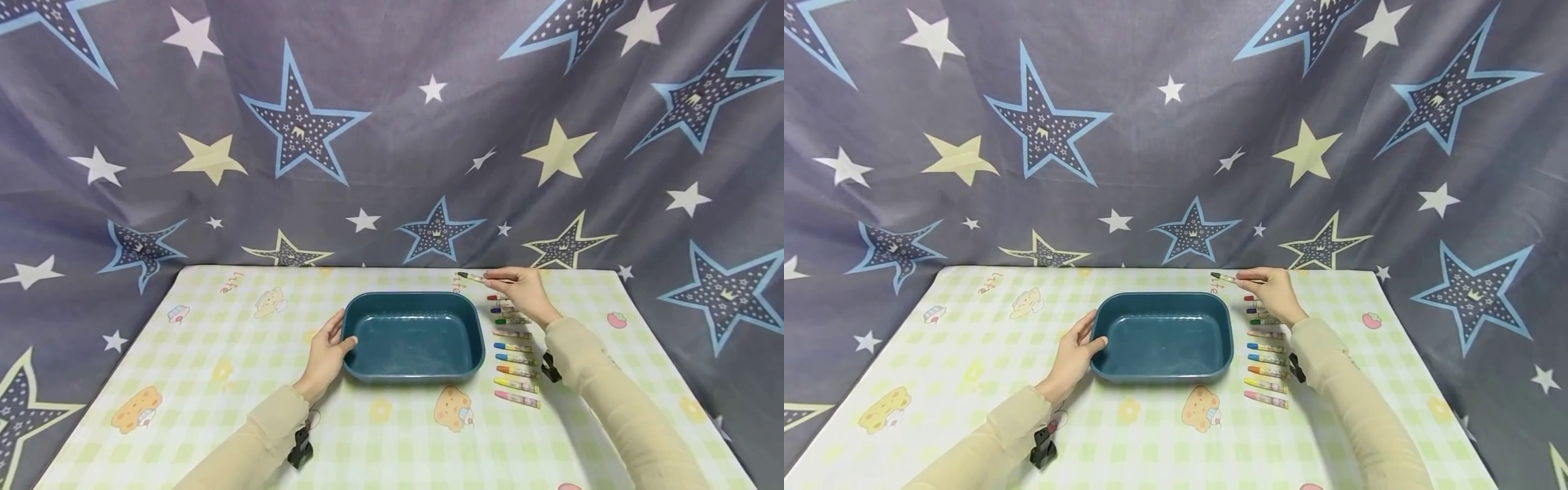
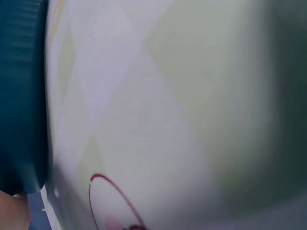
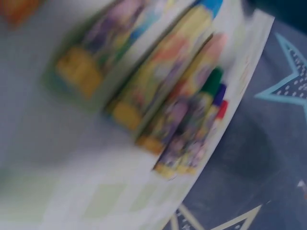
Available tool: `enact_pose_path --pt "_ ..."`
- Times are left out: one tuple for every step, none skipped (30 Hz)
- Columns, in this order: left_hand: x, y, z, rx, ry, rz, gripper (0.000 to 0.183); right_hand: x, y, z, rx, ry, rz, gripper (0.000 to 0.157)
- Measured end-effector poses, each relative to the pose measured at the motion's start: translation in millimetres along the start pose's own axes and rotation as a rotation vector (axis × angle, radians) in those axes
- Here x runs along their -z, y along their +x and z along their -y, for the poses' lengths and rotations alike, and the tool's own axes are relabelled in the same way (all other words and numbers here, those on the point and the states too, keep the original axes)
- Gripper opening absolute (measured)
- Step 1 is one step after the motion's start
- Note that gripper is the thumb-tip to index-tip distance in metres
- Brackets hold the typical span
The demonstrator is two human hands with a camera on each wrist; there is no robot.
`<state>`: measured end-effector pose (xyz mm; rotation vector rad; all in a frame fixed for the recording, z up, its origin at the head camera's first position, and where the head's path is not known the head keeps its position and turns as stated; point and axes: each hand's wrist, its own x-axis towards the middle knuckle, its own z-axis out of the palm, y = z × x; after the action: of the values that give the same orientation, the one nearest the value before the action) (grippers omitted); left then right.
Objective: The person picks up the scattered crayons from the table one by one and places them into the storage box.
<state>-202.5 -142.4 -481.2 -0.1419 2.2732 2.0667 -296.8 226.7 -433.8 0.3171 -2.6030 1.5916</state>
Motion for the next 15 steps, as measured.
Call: enact_pose_path --pt "0.1 0.2 -0.3 -0.002 0.003 0.000 0.064 -2.0 -1 3 0.003 0.019 0.008 0.034" --pt "0.2 0.6 -0.4 -0.004 0.003 -0.001 0.064 -4.3 -1 6 0.005 0.034 0.016 0.034" --pt "0.3 0.8 -0.4 -0.005 0.004 -0.002 0.064 -6.6 -2 9 0.005 0.045 0.024 0.034" --pt "0.3 0.9 -0.6 -0.005 0.008 -0.004 0.064 -8.9 -3 12 0.003 0.051 0.030 0.033" --pt "0.3 1.0 -0.5 -0.004 0.007 -0.003 0.064 -11.4 -4 14 0.008 0.056 0.036 0.032" --pt "0.3 0.9 -0.6 -0.003 0.006 -0.002 0.064 -14.0 -4 16 0.015 0.055 0.041 0.032" --pt "0.1 0.9 -0.6 -0.001 0.005 -0.001 0.064 -16.8 -5 18 0.017 0.055 0.044 0.030" --pt "0.1 0.9 -0.4 -0.002 0.002 0.000 0.064 -19.7 -6 20 0.026 0.047 0.048 0.029" --pt "0.0 0.8 -0.3 0.000 -0.002 0.002 0.064 -22.8 -8 22 0.036 0.039 0.057 0.029" --pt "-0.1 0.8 -0.4 0.000 -0.003 0.002 0.065 -26.2 -9 24 0.044 0.037 0.064 0.027" --pt "-0.2 0.9 -0.3 0.000 -0.006 0.003 0.065 -29.5 -10 25 0.051 0.041 0.077 0.027" --pt "-0.3 0.8 -0.3 -0.001 -0.006 0.002 0.065 -33.0 -11 27 0.049 0.051 0.089 0.026" --pt "-0.4 0.8 -0.3 -0.001 -0.005 0.001 0.065 -36.6 -12 27 0.049 0.061 0.101 0.026" --pt "-0.6 0.6 -0.3 -0.002 -0.002 0.000 0.065 -40.2 -12 29 0.047 0.073 0.110 0.027" --pt "-0.8 0.4 -0.5 -0.001 0.000 -0.001 0.065 -43.8 -13 30 0.042 0.089 0.119 0.027"
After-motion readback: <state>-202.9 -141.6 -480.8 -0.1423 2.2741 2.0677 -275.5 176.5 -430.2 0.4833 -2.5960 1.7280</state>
